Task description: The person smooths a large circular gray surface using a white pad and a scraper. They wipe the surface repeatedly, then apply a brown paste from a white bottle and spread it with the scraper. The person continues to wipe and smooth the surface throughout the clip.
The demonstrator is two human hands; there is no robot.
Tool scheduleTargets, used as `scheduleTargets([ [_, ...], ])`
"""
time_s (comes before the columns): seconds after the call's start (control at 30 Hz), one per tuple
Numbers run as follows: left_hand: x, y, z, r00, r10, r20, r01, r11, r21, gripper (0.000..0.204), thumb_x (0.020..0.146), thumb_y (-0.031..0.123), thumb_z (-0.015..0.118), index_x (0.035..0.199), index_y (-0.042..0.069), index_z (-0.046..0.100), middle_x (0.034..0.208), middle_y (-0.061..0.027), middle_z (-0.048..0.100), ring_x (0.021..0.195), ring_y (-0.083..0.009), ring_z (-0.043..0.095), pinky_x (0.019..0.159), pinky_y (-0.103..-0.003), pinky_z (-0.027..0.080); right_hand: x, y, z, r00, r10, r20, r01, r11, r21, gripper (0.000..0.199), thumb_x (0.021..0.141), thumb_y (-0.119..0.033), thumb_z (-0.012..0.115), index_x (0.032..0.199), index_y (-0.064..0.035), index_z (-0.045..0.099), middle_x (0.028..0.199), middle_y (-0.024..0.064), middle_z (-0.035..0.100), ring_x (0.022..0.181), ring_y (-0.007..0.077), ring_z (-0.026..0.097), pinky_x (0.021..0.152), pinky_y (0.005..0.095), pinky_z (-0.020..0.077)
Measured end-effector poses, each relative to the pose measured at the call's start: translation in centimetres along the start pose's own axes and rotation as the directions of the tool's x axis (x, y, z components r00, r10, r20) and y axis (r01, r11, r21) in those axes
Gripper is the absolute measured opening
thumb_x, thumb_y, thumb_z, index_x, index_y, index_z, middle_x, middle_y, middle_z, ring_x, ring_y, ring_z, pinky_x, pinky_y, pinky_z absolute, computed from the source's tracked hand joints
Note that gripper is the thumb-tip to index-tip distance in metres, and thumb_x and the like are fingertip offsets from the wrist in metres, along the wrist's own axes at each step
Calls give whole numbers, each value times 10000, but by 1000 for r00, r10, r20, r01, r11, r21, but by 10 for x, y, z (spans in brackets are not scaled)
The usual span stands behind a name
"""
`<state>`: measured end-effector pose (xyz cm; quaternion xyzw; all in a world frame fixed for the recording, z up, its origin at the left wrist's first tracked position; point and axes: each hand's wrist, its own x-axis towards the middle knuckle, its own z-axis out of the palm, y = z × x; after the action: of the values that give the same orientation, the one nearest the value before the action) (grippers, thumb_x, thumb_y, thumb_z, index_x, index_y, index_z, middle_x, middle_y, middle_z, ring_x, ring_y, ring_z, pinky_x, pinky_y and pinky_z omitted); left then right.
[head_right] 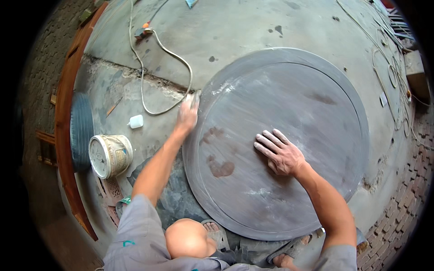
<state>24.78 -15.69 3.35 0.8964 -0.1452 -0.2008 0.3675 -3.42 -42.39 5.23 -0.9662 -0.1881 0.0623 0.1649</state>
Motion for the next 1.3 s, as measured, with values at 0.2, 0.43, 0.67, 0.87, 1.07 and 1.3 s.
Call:
scheduleTargets([
  [0.2,33,8,30,948,313,-55,-315,949,-27,358,1064,254,491,1228,-11,667,1117,-306,666,1076,-479,628,902,-490,486,-16,8,-2,1000,29,-4,-29,998,50,689,891,-213,609,1555,-124,448,1637,79,404,1547,264,320,1311,480,185],
  [0.43,160,96,84,820,524,230,-548,835,50,250,975,179,487,1036,-24,620,984,-309,627,880,-492,570,759,-504,459,-11,-1,3,965,194,-179,-191,981,31,642,916,-196,563,1533,-53,463,1620,110,427,1539,276,337,1309,475,199],
  [0.67,127,59,56,886,416,205,-393,908,-144,395,1091,317,472,943,-19,618,779,-216,577,736,-241,515,725,-419,439,-22,5,6,935,271,-230,-268,962,44,627,925,-220,577,1521,-52,480,1619,114,430,1532,273,353,1306,475,206],
  [0.87,209,167,138,718,637,280,-652,756,-49,436,1076,352,506,936,-51,595,764,-224,544,710,-218,425,681,-430,427,-14,6,6,940,244,-237,-238,970,53,617,941,-231,566,1524,-50,473,1616,122,430,1529,278,355,1305,481,205],
  [1.07,176,158,118,765,568,302,-575,815,-76,431,1090,353,477,1031,-43,639,864,-284,580,766,-290,516,752,-415,467,-23,10,15,933,274,-233,-270,962,48,629,958,-258,561,1544,-59,449,1623,118,421,1529,278,355,1306,479,202],
  [1.3,210,183,160,670,656,347,-728,672,136,452,1120,371,432,1166,-34,627,967,-312,626,893,-302,647,842,-426,493,-17,10,16,941,252,-227,-239,967,83,663,941,-256,580,1555,-57,432,1647,105,384,1554,264,303,1314,478,180],
])
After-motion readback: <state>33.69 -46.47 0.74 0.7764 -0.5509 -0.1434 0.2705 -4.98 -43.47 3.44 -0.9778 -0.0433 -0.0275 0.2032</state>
